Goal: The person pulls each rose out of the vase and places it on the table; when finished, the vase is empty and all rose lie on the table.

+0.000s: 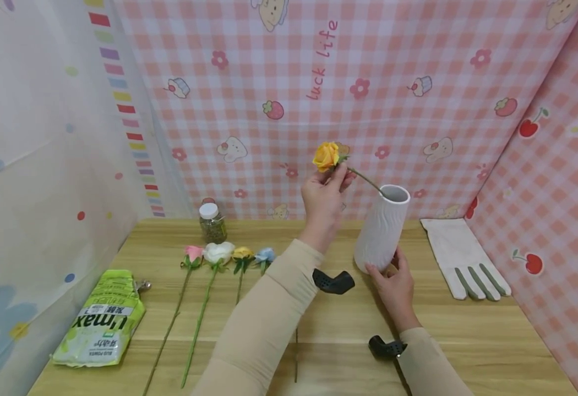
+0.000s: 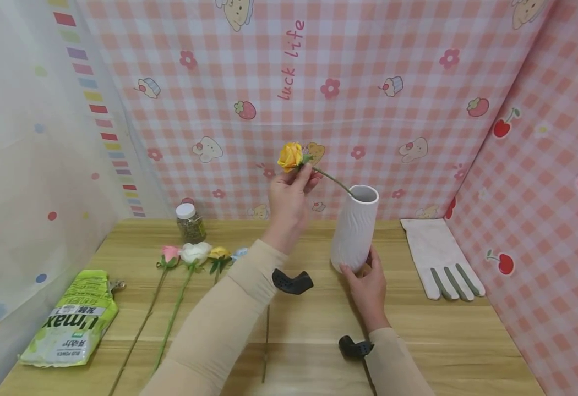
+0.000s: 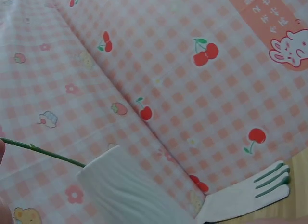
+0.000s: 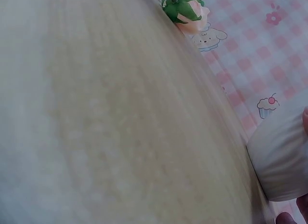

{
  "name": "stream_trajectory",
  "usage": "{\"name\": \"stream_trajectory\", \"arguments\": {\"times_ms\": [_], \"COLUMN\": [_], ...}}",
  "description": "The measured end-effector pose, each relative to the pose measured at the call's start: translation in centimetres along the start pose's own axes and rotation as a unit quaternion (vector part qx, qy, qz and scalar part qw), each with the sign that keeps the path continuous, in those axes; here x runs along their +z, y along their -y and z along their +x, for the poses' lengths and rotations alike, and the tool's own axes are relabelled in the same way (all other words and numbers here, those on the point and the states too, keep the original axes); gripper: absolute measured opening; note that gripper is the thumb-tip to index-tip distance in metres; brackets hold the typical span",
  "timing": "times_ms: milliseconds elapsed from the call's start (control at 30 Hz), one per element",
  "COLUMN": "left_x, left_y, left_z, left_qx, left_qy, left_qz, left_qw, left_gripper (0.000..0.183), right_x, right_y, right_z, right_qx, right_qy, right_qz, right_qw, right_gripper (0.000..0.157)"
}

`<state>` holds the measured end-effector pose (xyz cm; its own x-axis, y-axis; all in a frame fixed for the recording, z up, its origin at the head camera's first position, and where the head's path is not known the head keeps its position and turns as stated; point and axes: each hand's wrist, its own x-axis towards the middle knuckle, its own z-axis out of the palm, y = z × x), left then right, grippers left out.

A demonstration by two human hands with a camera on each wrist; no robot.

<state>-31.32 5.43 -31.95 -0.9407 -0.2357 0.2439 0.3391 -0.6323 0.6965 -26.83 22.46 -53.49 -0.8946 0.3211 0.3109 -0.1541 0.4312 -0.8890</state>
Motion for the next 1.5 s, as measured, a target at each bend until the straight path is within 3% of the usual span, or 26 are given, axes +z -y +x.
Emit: {"name": "stream_trajectory", "arguments": {"times_ms": [267,400,567,767,900,1200,1500], "left_x": [-2.1,-1.8,-1.6,-1.4,-1.4,-2.7,-8.0], "left_y": [-1.8,-1.9,-1.4,-1.2,-1.3,-2.7,-5.1], "left_z": [0.8,0.7,0.5,0.5,0.4,1.3,3.1], "left_qx": [0.026,0.016,0.012,0.013,0.002,0.002,-0.008], "left_qy": [0.007,0.026,0.037,0.04,0.038,-0.005,-0.102], "left_qz": [-0.028,-0.037,-0.01,-0.016,-0.027,-0.037,-0.03], "left_qw": [0.9992,0.9988,0.9992,0.999,0.9989,0.9993,0.9943], "left_gripper": [0.019,0.021,0.024,0.024,0.029,0.024,0.034], "right_x": [-0.1,-0.2,0.1,0.7,0.8,0.8,0.8], "right_y": [0.2,0.1,0.0,0.4,0.9,1.2,0.8], "right_z": [-0.1,0.2,0.5,1.3,1.7,1.6,1.6], "right_qx": [0.003,0.007,0.023,-0.006,-0.002,0.023,0.018], "right_qy": [0.001,0.0,0.025,0.02,0.018,0.008,0.004], "right_qz": [0.016,0.024,0.021,0.004,-0.018,-0.044,-0.048], "right_qw": [1.0,1.0,0.999,1.0,1.0,0.999,0.999], "right_gripper": [0.084,0.085,0.093,0.096,0.096,0.099,0.099]}}
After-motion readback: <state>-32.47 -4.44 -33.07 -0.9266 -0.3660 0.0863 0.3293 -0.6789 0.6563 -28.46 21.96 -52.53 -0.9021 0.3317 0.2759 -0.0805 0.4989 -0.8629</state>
